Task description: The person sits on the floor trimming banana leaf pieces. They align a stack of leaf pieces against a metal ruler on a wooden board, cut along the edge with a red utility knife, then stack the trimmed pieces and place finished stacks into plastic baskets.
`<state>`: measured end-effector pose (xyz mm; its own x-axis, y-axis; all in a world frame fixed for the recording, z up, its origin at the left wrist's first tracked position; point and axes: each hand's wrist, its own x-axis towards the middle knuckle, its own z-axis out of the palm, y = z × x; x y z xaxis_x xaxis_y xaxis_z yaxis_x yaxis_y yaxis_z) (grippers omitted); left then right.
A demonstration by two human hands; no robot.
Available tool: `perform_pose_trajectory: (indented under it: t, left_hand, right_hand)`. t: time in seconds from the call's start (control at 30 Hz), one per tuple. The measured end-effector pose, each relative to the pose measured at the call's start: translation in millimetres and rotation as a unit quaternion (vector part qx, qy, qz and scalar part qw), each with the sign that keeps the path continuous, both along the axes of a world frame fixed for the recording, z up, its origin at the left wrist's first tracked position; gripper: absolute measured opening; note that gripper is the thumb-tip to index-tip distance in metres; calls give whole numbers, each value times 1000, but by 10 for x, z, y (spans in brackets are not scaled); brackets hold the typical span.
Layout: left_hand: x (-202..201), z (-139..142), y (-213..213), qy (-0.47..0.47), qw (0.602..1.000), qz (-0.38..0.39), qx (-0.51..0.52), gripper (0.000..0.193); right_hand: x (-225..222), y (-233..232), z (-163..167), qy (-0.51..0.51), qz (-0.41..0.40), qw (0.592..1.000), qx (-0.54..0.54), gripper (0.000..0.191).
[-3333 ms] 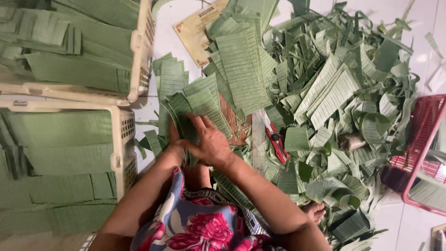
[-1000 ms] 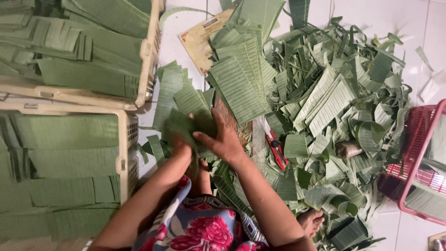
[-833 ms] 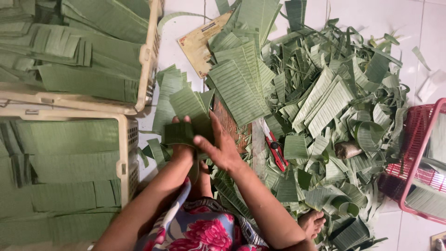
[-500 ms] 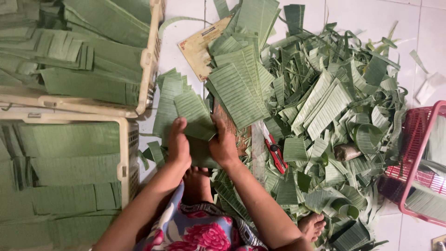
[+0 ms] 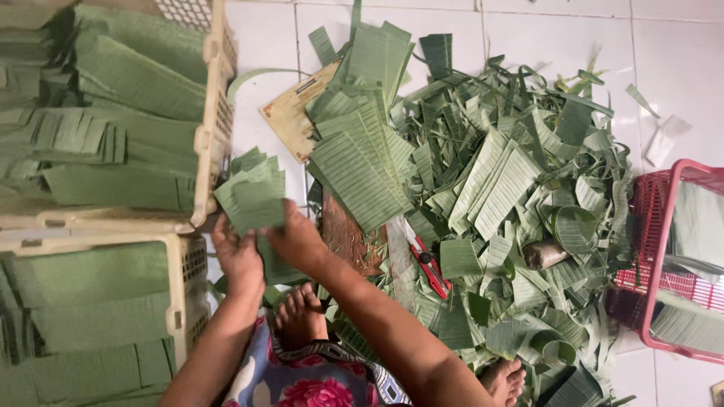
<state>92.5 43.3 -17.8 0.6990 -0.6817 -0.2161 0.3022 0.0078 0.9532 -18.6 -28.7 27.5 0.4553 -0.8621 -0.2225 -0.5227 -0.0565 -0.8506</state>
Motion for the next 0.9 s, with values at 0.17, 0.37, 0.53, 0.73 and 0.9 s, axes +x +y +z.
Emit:
perform_pose_trajectory:
  t: [0.17, 0.37, 0.53, 0.73, 0.9]
  left_hand:
    - [60, -168, 100, -193, 980, 1, 44, 73]
    - [-121, 176, 142, -376, 902, -50, 207, 97]
    - [-397, 453, 52, -423, 885, -93, 167, 97]
    - [-481, 530, 72, -423, 886, -141, 129, 86]
    - [-588, 550, 105, -400, 896, -155, 113, 80]
  right_hand:
    - [-392, -191, 182, 77, 40, 985, -147, 71]
    - [-2078, -950, 197, 63, -296, 875, -379, 49]
    - [-3340, -1071, 336, 284, -371, 839, -278, 57]
    - [-3412, -1323, 688, 514, 76, 797, -307, 83]
    - [-3410, -1481, 1008, 564, 221, 759, -238, 57]
